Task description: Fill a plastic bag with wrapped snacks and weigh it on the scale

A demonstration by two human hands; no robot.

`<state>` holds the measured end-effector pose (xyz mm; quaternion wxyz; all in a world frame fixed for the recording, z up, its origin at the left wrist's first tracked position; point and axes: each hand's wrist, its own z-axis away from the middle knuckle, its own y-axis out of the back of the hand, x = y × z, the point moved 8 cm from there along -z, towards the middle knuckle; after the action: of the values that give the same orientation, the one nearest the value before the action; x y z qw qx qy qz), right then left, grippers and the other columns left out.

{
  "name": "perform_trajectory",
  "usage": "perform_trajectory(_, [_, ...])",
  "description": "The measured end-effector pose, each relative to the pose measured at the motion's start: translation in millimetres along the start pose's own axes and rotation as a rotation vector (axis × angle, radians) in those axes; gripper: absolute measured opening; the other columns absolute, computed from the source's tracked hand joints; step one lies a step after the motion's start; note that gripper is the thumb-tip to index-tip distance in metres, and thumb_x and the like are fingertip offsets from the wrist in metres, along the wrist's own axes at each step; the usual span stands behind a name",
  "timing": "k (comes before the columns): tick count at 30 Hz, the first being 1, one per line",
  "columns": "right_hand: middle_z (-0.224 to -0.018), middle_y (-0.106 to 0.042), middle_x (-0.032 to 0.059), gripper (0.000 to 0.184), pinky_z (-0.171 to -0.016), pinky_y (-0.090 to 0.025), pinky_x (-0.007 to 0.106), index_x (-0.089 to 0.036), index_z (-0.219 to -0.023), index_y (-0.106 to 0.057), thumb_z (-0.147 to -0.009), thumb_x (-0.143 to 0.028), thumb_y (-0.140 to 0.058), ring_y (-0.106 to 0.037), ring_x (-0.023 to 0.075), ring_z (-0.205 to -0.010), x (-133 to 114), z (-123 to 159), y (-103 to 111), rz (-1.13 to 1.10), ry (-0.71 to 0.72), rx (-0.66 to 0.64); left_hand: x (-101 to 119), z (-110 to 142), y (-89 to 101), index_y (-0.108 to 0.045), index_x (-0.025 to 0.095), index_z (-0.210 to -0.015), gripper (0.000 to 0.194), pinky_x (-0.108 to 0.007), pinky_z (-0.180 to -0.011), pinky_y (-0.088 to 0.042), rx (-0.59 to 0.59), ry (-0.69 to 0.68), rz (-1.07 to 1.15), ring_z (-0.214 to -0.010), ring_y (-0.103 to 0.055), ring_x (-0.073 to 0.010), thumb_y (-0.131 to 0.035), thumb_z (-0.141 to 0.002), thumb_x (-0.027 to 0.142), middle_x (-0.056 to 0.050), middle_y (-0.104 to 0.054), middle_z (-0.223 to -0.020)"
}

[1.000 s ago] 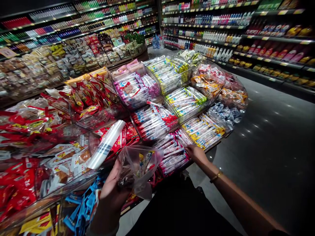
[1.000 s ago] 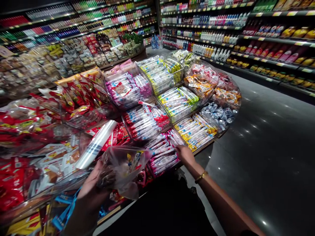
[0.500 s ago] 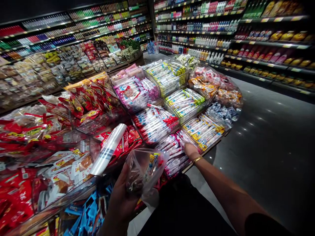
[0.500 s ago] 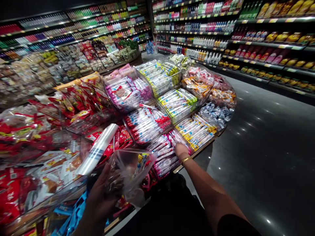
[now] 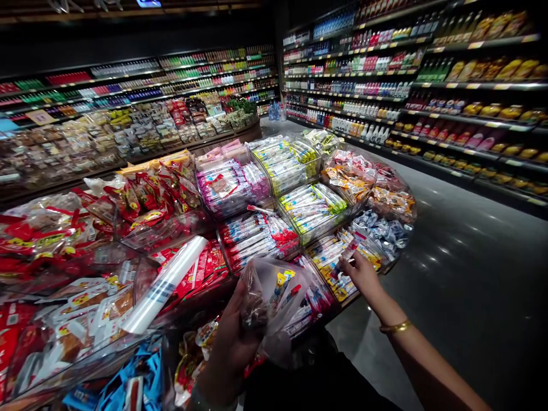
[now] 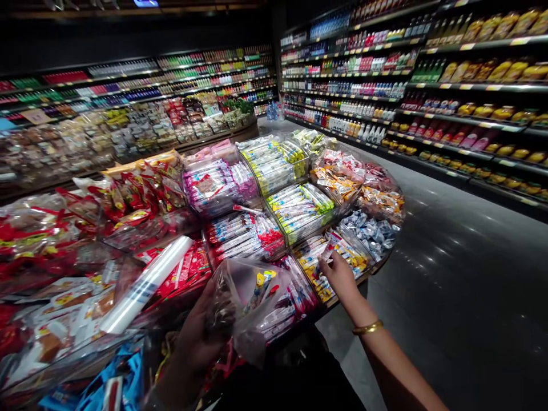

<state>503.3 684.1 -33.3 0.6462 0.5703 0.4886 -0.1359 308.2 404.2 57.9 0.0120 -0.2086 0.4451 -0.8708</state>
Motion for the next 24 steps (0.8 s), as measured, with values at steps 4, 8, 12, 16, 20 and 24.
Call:
perform_trajectory(4, [-0.068,-0.068,0.0035,0.039,-0.059,-0.050,0.031,-0.021,-0.086,-0.061,-0.090,-0.060,-0.057,-0.064,0.0205,-0.061,-10,-23,42,-0.145,0.063,0.044,-12,-21,-15.8,-0.061,0.034,-0.137,0.038,-0.015,-0.044,-0.039,-0.018,-0.087,-0.044,-0.043,-0.049,-0.0063,-0.056,-0.100,0.025,0.007,-0.047,-0.056])
perform_trajectory(8, [-0.075,-0.071,0.0047,0.039,-0.063,-0.050,0.031,-0.020,-0.086,-0.062,-0.092,-0.059,-0.058,-0.064,0.0193,-0.066,-35,-34,69,-0.262,0.123,0.043,-29,-43,-20.6,-0.059,0.033,-0.140,0.041,-0.015,-0.042,-0.035,0.014,-0.118,-0.034,-0.041,-0.045,-0.0059,-0.059,-0.099,0.029,0.008,-0.041,-0.053])
perform_trajectory(12, [-0.075,-0.069,0.0039,0.038,-0.064,-0.051,0.031,-0.021,-0.084,-0.062,-0.091,-0.058,-0.062,-0.063,0.0187,-0.067,-70,-36,48,-0.375,0.159,-0.105,-49,-62,-20.9,-0.061,0.028,-0.136,0.036,-0.014,-0.040,-0.030,0.036,-0.149,-0.008,-0.038,-0.038,-0.0058,-0.054,-0.101,0.024,0.010,-0.035,-0.049])
perform_trajectory(16, [-0.091,-0.073,0.0069,0.032,-0.072,-0.055,0.032,-0.020,-0.100,-0.064,-0.095,-0.051,-0.059,-0.069,0.0208,-0.079,-105,-20,-30,-0.544,0.267,-0.467,-60,-74,-20.8,-0.061,0.026,-0.136,0.036,-0.016,-0.042,-0.035,-0.009,-0.192,0.018,-0.040,-0.041,-0.0067,-0.052,-0.101,0.022,0.007,-0.047,-0.054])
perform_trajectory(20, [-0.104,-0.076,0.0116,0.030,-0.079,-0.053,0.033,-0.019,-0.109,-0.071,-0.092,-0.043,-0.065,-0.072,0.0271,-0.093,-109,17,-113,0.003,0.437,-0.931,-59,-74,-13.6,-0.057,0.024,-0.141,0.040,-0.019,-0.046,-0.041,0.007,-0.246,0.013,-0.046,-0.048,-0.0068,-0.053,-0.101,0.025,0.000,-0.066,-0.078])
perform_trajectory(24, [-0.101,-0.077,0.0123,0.034,-0.086,-0.049,0.035,-0.019,-0.107,-0.074,-0.098,-0.047,-0.057,-0.071,0.0279,-0.095,-97,32,-126,0.392,0.612,-1.029,-54,-65,-7.1,-0.060,0.024,-0.137,0.039,-0.018,-0.046,-0.041,0.042,-0.278,-0.016,-0.046,-0.045,-0.0070,-0.058,-0.099,0.026,0.004,-0.058,-0.065])
